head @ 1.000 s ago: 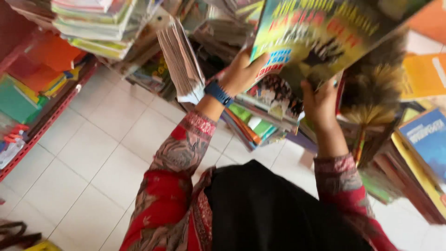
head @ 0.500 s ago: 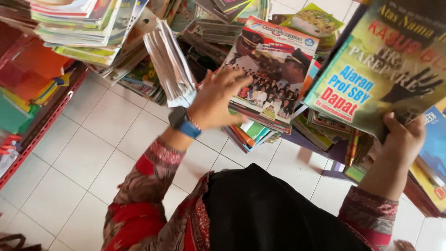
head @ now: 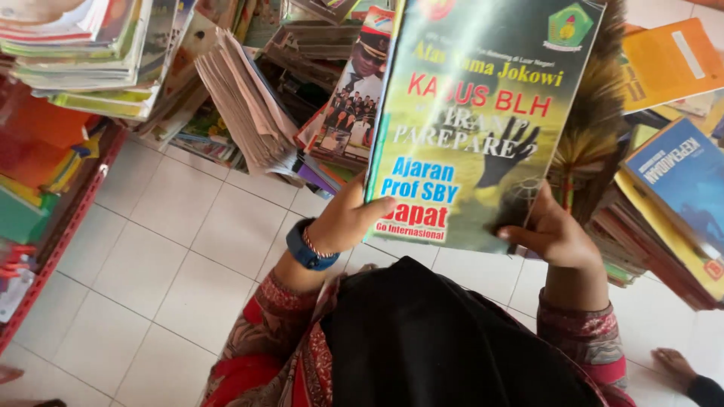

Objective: Sort and dust a pile of books and folders on the floor

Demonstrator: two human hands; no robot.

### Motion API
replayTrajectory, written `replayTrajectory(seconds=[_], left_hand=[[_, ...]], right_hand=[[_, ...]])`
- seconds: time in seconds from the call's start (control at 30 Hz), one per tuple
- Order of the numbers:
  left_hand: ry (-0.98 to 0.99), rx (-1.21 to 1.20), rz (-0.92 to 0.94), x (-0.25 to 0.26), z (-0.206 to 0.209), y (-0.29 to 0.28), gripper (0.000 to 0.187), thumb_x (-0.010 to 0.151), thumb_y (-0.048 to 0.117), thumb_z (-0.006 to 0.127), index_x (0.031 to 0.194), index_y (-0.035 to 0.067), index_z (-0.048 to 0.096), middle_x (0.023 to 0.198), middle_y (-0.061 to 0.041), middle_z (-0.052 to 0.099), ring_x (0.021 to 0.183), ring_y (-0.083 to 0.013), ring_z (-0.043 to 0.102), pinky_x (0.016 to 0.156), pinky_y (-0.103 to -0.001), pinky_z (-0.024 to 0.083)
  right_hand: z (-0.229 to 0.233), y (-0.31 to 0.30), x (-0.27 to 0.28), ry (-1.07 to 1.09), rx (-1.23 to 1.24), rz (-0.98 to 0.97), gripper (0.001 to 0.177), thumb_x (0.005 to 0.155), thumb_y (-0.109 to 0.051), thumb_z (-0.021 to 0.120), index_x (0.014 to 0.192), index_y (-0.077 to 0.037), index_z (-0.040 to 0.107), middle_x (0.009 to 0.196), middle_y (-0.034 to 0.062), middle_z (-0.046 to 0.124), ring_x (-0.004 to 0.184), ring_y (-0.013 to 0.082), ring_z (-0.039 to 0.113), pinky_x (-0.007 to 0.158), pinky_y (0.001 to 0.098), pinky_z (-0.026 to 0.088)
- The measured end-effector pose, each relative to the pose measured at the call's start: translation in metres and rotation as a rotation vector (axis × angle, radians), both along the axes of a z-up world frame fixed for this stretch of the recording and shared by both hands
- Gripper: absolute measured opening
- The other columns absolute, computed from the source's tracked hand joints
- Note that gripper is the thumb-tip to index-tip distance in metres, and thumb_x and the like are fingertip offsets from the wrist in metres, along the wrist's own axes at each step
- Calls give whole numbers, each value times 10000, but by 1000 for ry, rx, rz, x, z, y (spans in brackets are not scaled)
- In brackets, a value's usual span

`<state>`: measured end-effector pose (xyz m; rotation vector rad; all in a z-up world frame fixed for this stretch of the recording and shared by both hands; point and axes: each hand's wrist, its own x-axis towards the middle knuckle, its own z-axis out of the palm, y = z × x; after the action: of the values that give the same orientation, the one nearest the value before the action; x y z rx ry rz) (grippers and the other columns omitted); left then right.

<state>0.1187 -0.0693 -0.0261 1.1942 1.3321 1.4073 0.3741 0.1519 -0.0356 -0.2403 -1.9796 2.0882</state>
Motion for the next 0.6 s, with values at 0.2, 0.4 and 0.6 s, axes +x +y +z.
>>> replayTrajectory(seconds=[0.2, 0.4, 0.6], left_hand=[[160, -248, 280, 34, -6, -13, 506, 969, 294, 607, 1319, -60, 518, 983, -266, 714, 758, -338, 750, 637, -397, 577], [446, 119, 326, 59, 15, 28, 496, 957, 152, 575, 1383, -15, 385, 1008, -191, 705, 654, -254, 689, 479, -306, 527], [819, 82, 849, -5, -3, 56, 720, 1037, 441, 593, 1547, 57, 258, 1384, -145, 662, 1138, -322, 744, 831, -360, 637]], right_hand=[[27, -59, -57, -512, 472, -417, 673, 881, 18, 711, 1434, 67, 331, 656, 293, 699, 451, 380, 701, 431, 458, 566], [-32, 41, 30, -293, 202, -514, 589, 848, 200, 639, 1337, -3, 379, 1075, 217, 610, 650, 282, 613, 449, 355, 524], [-42, 194, 103, -372, 398, -650, 414, 981, 166, 615, 1283, 4, 383, 1018, 164, 580, 604, 225, 522, 492, 298, 417]])
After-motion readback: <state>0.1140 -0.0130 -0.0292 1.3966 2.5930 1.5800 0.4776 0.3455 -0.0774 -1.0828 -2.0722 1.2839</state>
